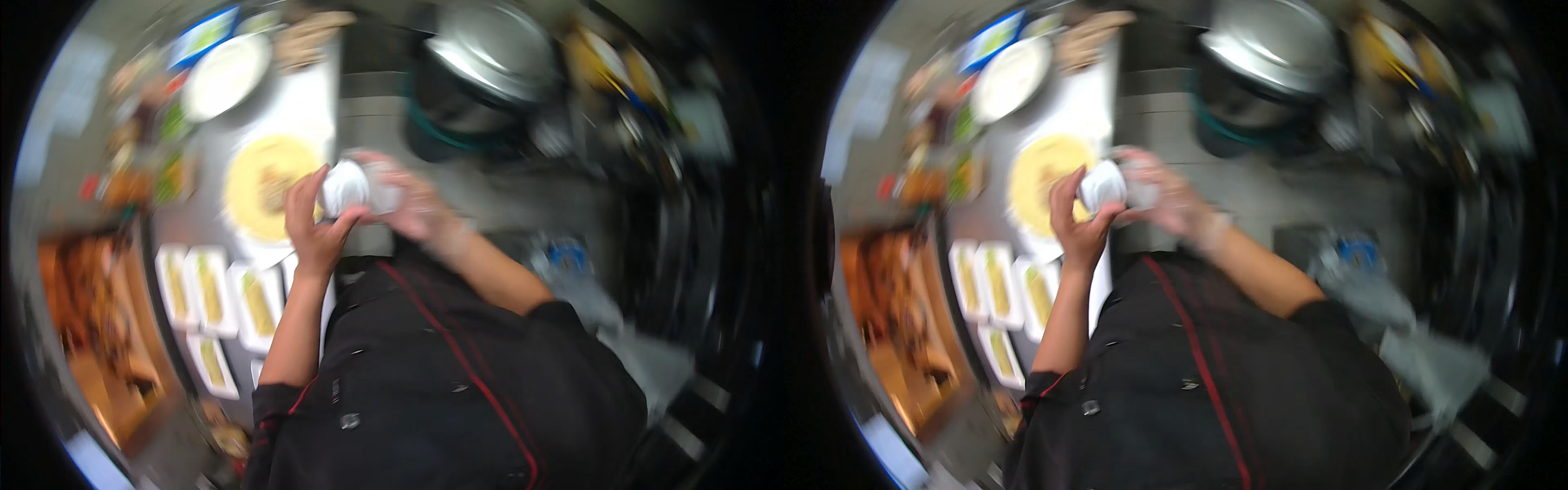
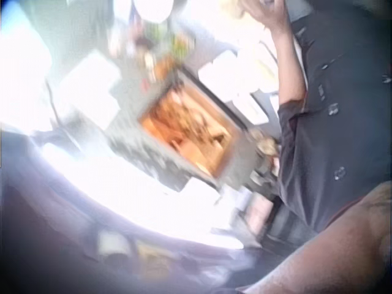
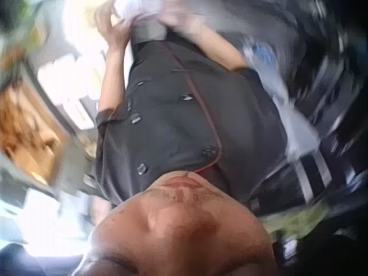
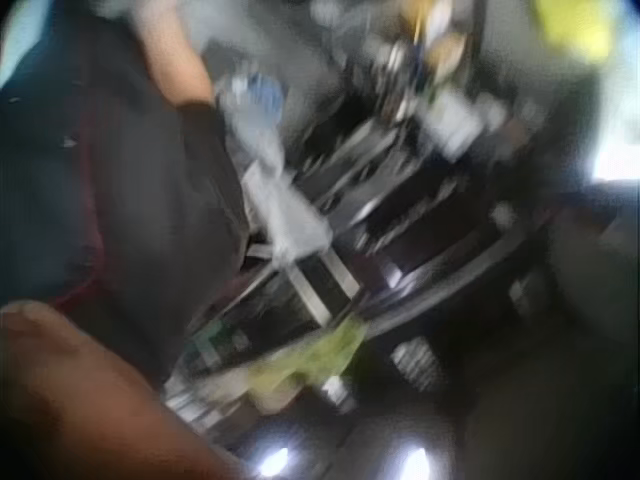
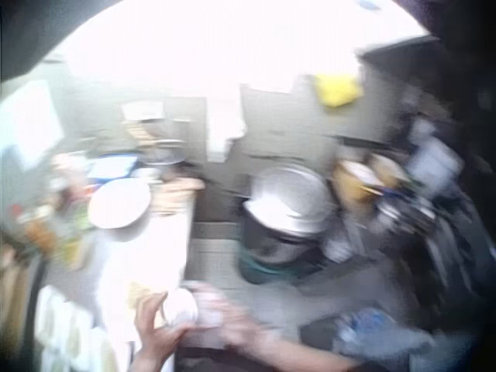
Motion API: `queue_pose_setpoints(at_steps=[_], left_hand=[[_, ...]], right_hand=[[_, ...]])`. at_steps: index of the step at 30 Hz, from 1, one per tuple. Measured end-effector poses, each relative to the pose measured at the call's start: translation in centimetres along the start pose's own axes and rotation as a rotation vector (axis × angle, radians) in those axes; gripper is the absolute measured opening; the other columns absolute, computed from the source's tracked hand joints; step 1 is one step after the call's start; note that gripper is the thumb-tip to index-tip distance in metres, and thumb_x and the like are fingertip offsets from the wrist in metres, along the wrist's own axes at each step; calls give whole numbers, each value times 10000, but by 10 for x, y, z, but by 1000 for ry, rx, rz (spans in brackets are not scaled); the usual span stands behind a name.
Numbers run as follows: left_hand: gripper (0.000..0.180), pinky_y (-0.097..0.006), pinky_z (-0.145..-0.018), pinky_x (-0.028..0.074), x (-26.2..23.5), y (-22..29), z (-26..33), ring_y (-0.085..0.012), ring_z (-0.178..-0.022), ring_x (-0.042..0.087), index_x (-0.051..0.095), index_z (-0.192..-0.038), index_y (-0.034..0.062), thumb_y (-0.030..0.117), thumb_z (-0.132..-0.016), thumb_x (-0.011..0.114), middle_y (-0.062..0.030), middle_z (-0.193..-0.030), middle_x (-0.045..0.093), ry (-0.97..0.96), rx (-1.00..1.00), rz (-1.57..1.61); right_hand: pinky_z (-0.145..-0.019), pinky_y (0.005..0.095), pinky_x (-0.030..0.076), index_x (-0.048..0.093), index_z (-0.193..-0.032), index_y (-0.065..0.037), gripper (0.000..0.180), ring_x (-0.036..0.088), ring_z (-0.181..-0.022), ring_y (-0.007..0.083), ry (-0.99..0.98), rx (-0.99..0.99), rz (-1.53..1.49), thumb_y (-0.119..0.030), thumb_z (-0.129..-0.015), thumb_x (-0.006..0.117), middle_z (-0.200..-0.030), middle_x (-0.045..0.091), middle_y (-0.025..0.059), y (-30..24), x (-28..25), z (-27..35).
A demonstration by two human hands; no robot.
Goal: The person assembles food wraps by placing filling and shredded cheese onto thin yellow pancakes, rolling them up, placing them on plates, and pouring sauce from a cup over the finished rolls.
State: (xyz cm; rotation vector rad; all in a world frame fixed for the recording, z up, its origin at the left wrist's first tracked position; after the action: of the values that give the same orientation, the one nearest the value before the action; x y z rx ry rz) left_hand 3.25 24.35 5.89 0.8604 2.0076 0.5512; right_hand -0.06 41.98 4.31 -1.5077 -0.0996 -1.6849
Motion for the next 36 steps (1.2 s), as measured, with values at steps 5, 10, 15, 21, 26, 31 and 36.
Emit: queue_pose_setpoints(at_steps=[5, 10, 15, 21, 26, 31, 36], left_hand=[[1039, -389, -1042, 424, 63, 37, 35, -308, -1245, 542, 430, -1471, 30, 432, -634, 895, -156, -1456, 501, -325, -65, 402], [474, -286, -824, 512, 38, -8, 66, -153, -923, 646, 600, -1306, 27, 98, -865, 757, -101, -1065, 679, -436, -373, 341], [173, -219, -517, 403, -20, -73, 88, -45, -547, 479, 717, -1085, 22, 124, -957, 663, 15, -652, 576, -183, -682, 167], [191, -338, -587, 470, -58, -89, 110, -198, -626, 597, 709, -966, 8, 105, -814, 770, -118, -792, 666, 73, -538, -203], [140, -386, -635, 480, -66, -74, 126, -261, -676, 595, 701, -915, 45, 73, -788, 754, -107, -762, 590, 152, -656, -287], [147, -388, -644, 484, -65, -73, 126, -269, -697, 601, 697, -940, 58, 61, -798, 735, -102, -794, 573, 186, -603, -296], [110, -395, -664, 500, -61, -81, 118, -282, -746, 627, 706, -923, 70, 93, -817, 725, -98, -840, 590, 165, -643, -269]], right_hand=[[-886, 345, 518, 489, -1390, -125, 583, 578, -1088, 188, 558, -373, 461, -199, -864, 730, -1256, 552, 61, -22, -63, 67], [-868, 326, 515, 506, -1348, -70, 620, 592, -1023, 186, 1463, -784, 1095, -187, -816, 802, -1162, 594, 130, -103, -216, 269], [-1156, 468, 303, 373, -1489, 32, 1054, 344, -1428, 427, 2020, 312, 1157, -755, -819, 583, -1485, 420, 299, -127, -373, 402], [-776, 412, 532, 738, -988, -55, 268, 689, -880, 315, 746, -255, 1758, -292, -870, 695, -932, 713, 186, -48, -226, 80], [-757, 452, 502, 729, -964, -45, 206, 638, -821, 365, -294, -724, 1812, -226, -875, 686, -811, 665, 173, 48, -2, -93], [-786, 466, 495, 687, -989, -40, 193, 626, -833, 365, -791, -793, 1849, -185, -863, 672, -845, 660, 177, 112, 37, -173], [-795, 432, 506, 714, -1034, -56, 232, 637, -880, 356, -902, -419, 1921, -195, -849, 697, -939, 684, 193, 104, 32, -184]])
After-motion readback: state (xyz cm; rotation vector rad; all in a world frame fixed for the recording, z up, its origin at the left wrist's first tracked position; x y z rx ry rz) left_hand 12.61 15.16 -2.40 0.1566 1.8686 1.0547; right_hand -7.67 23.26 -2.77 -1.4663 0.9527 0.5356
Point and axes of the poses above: each hand's wrist, its own z-axis away from the middle knuckle, its own x-axis out of the palm, y = z × x, the point moved 2 cm from there along -z, towards the middle knuckle
